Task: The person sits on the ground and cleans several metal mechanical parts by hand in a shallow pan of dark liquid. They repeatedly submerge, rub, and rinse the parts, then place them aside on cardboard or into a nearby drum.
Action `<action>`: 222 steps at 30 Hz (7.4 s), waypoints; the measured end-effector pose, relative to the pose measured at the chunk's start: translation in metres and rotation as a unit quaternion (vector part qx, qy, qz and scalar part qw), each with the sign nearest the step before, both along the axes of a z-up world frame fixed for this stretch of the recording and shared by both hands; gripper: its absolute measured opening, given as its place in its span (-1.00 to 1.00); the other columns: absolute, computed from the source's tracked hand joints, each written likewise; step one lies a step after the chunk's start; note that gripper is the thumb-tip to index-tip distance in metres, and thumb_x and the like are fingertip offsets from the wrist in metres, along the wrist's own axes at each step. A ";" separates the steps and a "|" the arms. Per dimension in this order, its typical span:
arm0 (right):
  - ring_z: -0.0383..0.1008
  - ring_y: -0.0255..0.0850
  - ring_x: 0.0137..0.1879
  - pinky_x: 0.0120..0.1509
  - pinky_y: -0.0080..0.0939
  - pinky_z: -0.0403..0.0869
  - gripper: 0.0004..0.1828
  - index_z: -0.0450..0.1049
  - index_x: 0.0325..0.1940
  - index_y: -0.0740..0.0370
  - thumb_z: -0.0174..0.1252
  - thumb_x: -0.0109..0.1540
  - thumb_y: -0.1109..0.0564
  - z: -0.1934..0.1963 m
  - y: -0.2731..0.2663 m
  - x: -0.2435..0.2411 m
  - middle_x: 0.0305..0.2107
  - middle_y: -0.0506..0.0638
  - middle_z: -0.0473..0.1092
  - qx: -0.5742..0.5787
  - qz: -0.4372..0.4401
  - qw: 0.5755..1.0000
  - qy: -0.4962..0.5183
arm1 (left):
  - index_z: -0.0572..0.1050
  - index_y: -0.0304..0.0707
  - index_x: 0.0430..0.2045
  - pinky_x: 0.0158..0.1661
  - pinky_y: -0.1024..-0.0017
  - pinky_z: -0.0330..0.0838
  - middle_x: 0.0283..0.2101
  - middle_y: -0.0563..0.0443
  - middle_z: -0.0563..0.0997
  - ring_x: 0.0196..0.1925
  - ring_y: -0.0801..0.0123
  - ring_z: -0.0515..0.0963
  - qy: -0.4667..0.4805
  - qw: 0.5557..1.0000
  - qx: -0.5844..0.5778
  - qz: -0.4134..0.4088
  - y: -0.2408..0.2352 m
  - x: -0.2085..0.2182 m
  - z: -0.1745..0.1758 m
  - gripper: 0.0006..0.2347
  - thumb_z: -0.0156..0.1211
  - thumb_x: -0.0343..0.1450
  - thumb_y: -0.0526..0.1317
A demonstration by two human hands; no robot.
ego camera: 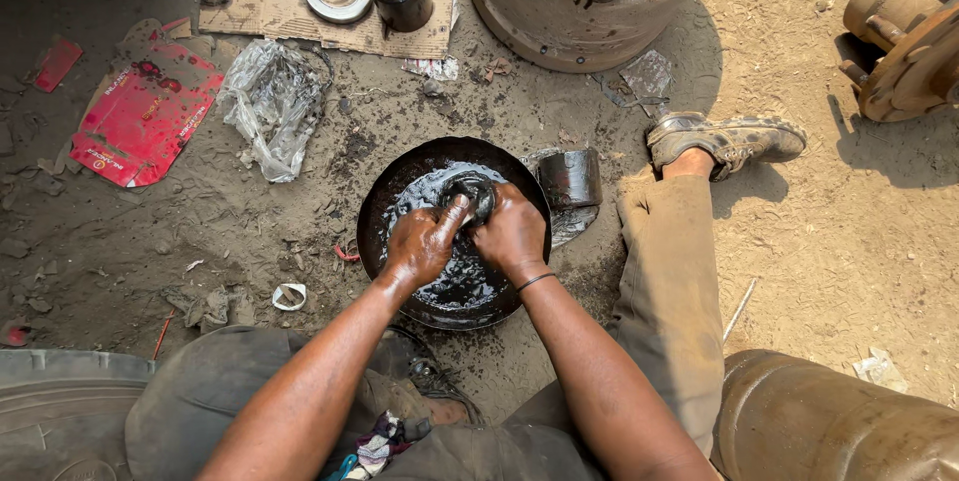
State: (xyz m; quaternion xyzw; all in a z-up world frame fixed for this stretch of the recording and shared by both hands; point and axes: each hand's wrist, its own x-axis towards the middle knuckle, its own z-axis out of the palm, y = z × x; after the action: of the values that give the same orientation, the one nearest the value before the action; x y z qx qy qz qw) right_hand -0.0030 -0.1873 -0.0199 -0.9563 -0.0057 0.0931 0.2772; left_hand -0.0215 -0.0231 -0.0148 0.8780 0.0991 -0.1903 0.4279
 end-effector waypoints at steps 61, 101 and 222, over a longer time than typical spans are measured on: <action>0.27 -0.30 -0.53 -0.56 -0.36 0.38 -0.35 0.42 -0.05 0.14 0.37 0.15 -0.41 -0.120 0.022 -0.041 -0.47 0.02 0.44 0.571 -0.218 0.598 0.518 | 0.61 -0.44 -0.28 -0.21 0.40 0.45 -0.38 -0.06 0.70 -0.35 0.47 0.57 -0.169 0.939 -0.270 0.128 0.018 -0.004 -0.035 -0.68 0.05 0.54 -0.09; 0.38 0.07 0.19 0.28 0.05 0.42 -0.51 0.35 0.20 0.13 0.12 0.17 0.26 -0.161 -0.015 -0.041 0.09 0.14 0.35 0.294 -0.127 0.882 0.345 | 0.59 -0.28 -0.03 0.35 -0.12 -0.05 0.16 -0.18 0.58 0.29 0.15 0.38 0.098 0.881 -0.378 0.267 0.027 0.010 -0.046 -0.50 0.12 0.39 0.17; 0.57 0.05 -0.25 -0.12 0.06 0.51 -0.40 0.51 -0.18 0.39 -0.03 0.41 -0.26 0.027 -0.023 -0.014 -0.40 0.27 0.54 0.085 -0.012 0.996 0.034 | 0.48 -0.19 -0.67 -0.27 0.14 0.31 -0.63 -0.09 0.34 -0.47 0.18 0.42 -0.056 0.980 -0.183 0.060 -0.020 -0.034 0.063 -0.30 -0.35 0.42 0.46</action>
State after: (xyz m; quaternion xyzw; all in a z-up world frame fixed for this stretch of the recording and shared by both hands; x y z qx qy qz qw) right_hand -0.0171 -0.2106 0.0075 -0.9254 0.0072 0.1217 0.3589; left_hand -0.0551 -0.0428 0.0484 0.7864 0.0909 -0.1295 0.5972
